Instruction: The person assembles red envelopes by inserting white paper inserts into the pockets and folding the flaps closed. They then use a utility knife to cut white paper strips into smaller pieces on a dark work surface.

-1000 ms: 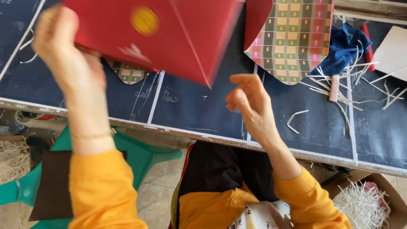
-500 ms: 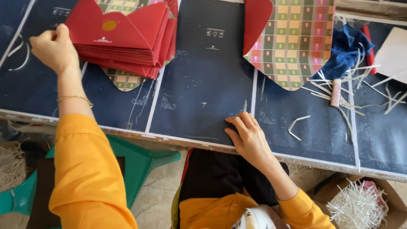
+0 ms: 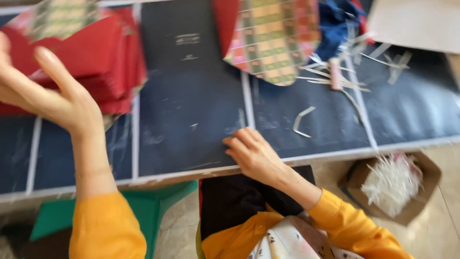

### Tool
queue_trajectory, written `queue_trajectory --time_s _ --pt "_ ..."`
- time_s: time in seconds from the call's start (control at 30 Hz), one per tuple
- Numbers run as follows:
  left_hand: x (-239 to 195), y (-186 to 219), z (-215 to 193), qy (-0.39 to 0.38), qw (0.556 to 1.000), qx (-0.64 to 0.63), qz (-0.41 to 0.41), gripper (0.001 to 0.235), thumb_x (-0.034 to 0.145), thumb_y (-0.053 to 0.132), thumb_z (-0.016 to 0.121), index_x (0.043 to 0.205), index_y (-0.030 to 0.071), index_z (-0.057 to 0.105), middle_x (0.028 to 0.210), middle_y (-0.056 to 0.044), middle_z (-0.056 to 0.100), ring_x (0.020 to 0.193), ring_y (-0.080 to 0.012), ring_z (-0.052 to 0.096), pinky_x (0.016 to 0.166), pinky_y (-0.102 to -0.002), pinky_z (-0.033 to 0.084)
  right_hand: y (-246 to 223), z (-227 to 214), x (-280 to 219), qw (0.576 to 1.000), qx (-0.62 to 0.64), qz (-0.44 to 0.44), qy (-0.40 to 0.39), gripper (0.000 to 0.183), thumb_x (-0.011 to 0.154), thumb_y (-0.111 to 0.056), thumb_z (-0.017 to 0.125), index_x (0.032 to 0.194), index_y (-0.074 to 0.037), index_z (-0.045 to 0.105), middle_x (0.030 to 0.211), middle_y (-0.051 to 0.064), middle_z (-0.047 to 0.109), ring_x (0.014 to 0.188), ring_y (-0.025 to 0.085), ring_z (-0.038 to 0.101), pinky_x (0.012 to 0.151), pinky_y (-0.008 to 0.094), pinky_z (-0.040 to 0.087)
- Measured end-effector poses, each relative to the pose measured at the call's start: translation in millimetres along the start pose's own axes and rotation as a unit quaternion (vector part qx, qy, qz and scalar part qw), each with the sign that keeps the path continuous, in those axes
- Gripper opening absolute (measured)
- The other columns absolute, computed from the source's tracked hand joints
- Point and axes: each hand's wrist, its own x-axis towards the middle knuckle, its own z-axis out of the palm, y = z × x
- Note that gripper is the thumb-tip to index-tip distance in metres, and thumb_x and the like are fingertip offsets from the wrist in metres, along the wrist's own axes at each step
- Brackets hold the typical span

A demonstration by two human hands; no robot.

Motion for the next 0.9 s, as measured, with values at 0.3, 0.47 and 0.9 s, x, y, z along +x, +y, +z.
queue_trajectory --time_s 0.3,0.47,0.9 --pt "-70 163 87 -0.203 0.937 -0.197 0.203 0.023 0.104 0.019 0.056 0.119 0.008 0.07 0.127 -0.016 0.059 0.119 -0.0374 0.057 0.107 -0.051 0.033 121 -100 -74 0.961 -0.196 0.135 0.144 0.018 0.094 -0.006 0.068 0.111 -0.001 0.062 0.099 0.015 0.056 0.089 0.035 0.058 0.074 0.044 0.046" --pt "-96 256 125 -0.139 0.932 -0.252 0.218 0.021 0.093 0.013 0.062 0.112 0.011 0.072 0.1 -0.013 0.061 0.097 -0.034 0.064 0.091 -0.043 0.051 187 -121 -81 0.941 -0.228 0.189 0.164 0.024 0.099 -0.02 0.072 0.106 0.001 0.063 0.086 0.012 0.057 0.078 0.034 0.064 0.065 0.044 0.052" --pt "-104 368 287 -0.529 0.799 0.073 0.275 0.024 0.084 0.018 0.065 0.106 0.015 0.074 0.12 -0.012 0.06 0.122 -0.0321 0.044 0.106 -0.065 0.02 195 -179 -81 0.885 -0.178 0.427 -0.048 0.022 0.096 -0.023 0.055 0.08 -0.008 0.056 0.069 0.007 0.067 0.057 0.033 0.06 0.054 0.045 0.046"
